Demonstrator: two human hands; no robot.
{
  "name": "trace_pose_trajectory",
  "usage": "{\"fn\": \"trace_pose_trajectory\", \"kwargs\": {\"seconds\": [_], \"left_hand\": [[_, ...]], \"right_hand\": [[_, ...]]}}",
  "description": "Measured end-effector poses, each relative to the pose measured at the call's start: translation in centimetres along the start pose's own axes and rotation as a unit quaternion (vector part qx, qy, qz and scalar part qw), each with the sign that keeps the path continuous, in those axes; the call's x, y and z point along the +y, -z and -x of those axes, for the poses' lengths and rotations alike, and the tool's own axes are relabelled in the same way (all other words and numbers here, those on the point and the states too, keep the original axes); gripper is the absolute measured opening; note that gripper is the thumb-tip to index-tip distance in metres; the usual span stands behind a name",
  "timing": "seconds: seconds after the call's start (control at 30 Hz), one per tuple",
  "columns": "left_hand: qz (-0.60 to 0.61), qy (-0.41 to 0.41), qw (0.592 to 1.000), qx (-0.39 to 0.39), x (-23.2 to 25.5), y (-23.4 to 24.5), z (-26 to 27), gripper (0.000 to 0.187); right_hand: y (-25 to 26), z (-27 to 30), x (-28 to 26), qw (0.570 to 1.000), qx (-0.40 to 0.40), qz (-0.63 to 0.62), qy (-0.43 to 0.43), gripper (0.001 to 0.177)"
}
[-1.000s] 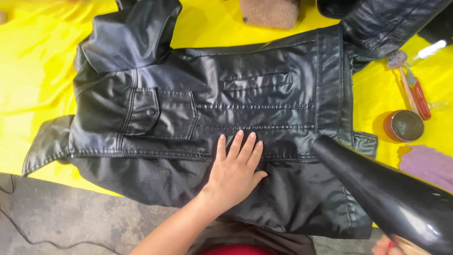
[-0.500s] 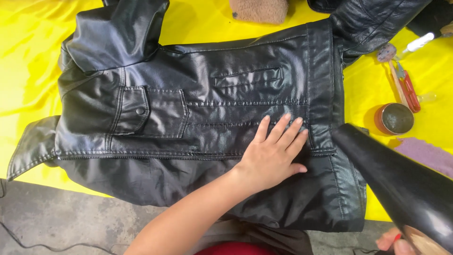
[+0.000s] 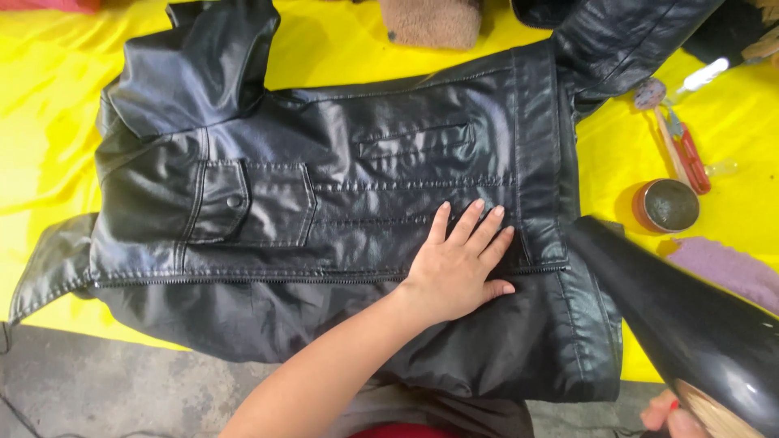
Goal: The person uses a hairdryer to apply heat to a black leather jacket laid on a yellow surface. They then use a small purple sponge to rub and clean the jacket's surface, focusing on the pockets and seams.
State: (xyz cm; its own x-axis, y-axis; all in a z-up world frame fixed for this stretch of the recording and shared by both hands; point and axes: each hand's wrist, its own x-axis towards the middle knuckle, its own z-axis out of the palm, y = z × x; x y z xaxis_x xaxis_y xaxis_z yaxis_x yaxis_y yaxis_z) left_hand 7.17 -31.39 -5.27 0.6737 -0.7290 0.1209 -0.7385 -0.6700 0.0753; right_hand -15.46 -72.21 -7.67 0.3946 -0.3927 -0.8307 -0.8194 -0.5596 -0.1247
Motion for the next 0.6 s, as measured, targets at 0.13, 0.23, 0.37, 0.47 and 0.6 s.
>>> {"fn": "trace_pose_trajectory", "kwargs": {"seconds": [0.13, 0.23, 0.37, 0.47, 0.6], "left_hand": [[0.088, 0.013, 0.989, 0.115, -0.5, 0.4, -1.5, 0.058], [0.056, 0.008, 0.975, 0.215, -1.3, -0.6, -3.3, 0.046], [-0.008, 0.041, 0.997, 0.058, -1.1, 1.0, -4.2, 0.074], [0.098, 0.034, 0.986, -0.132, -1.5, 3.4, -4.6, 0.074], [0.068, 0.035, 0.993, -0.088, -1.7, 1.0, -4.7, 0.075]], "right_hand": [[-1.1, 7.5, -5.5, 0.981, 0.162, -0.048, 0.091, 0.039], [1.4, 0.6, 3.1, 0.977, 0.157, -0.083, 0.113, 0.044], [-2.4, -4.1, 6.0, 0.971, 0.142, -0.134, 0.136, 0.053], [3.7, -3.2, 1.9, 0.993, 0.024, -0.116, -0.025, 0.043], [5.3, 2.9, -12.7, 0.960, -0.140, -0.083, -0.229, 0.030]]}}
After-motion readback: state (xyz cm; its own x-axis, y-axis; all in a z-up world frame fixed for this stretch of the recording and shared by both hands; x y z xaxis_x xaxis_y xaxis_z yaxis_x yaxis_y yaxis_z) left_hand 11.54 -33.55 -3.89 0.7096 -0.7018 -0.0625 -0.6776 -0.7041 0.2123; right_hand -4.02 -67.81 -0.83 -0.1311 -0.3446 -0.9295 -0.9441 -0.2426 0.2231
